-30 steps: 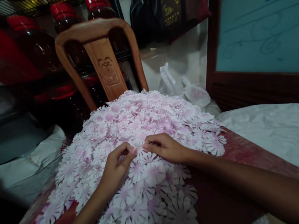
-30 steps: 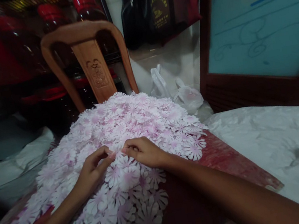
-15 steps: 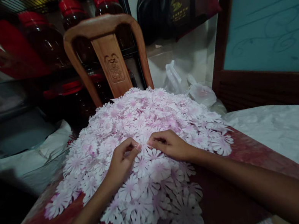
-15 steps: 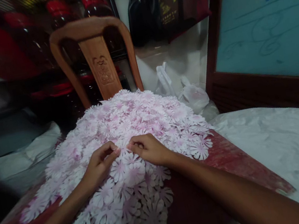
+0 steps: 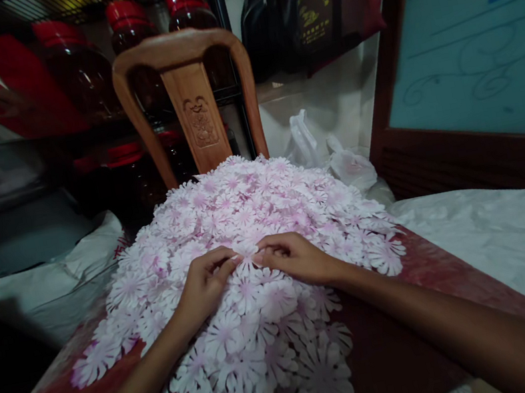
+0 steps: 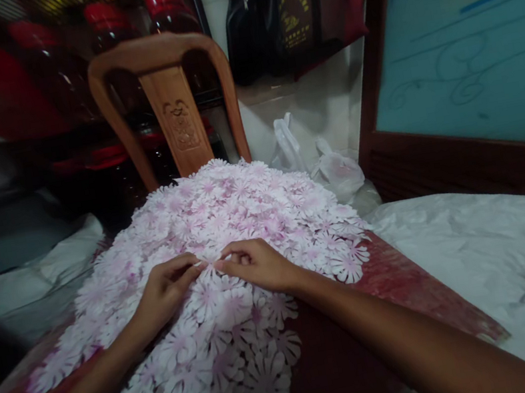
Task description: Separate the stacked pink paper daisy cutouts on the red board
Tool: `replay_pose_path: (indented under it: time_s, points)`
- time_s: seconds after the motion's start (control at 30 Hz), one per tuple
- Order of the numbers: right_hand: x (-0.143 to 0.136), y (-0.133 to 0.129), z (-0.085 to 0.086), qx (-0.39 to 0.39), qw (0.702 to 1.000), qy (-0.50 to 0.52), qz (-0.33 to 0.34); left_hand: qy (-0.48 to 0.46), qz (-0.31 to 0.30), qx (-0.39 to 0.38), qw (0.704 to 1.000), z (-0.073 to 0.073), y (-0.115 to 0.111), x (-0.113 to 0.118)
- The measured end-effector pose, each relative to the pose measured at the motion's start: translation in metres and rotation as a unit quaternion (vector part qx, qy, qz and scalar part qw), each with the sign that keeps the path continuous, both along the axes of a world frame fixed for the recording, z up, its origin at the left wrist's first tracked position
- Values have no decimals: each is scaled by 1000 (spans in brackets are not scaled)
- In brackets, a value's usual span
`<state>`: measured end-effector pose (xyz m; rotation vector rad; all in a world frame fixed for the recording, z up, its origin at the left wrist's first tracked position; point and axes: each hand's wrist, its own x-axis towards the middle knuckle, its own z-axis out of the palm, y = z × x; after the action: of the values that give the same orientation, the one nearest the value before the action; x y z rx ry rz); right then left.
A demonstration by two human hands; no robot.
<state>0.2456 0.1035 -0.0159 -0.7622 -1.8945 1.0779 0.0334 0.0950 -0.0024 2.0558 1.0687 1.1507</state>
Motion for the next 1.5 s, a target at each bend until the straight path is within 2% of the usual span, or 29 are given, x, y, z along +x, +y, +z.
replay_pose_path:
  time_s: [0.1, 0.27, 0.43, 0.83, 1.03, 1.13, 1.3, 1.5]
  points:
    - [0, 1, -1, -1, 1000, 10, 0, 20, -4, 17, 1000, 0, 0, -2]
    - [2, 5, -4, 42, 999, -3, 14, 47, -3, 11, 999, -1, -2, -2]
    - [3, 5, -4, 29, 999, -5, 14, 53, -4, -5, 999, 0, -4, 0]
    - [1, 3, -4, 54, 998, -42, 9, 74, 7, -8, 997, -12, 3, -2]
    - [1, 4, -7, 64, 997, -47, 6, 80, -18, -5, 997, -8, -1, 1]
    - [1, 5, -8, 59, 997, -42, -4, 55, -33, 2, 998, -4, -7, 5]
    - [1, 4, -7, 46, 998, -38, -12, -4, 14, 22, 1000, -3, -7, 8]
    - [1, 3, -6, 30, 999, -25, 7, 8, 40, 52, 998, -7, 1, 2]
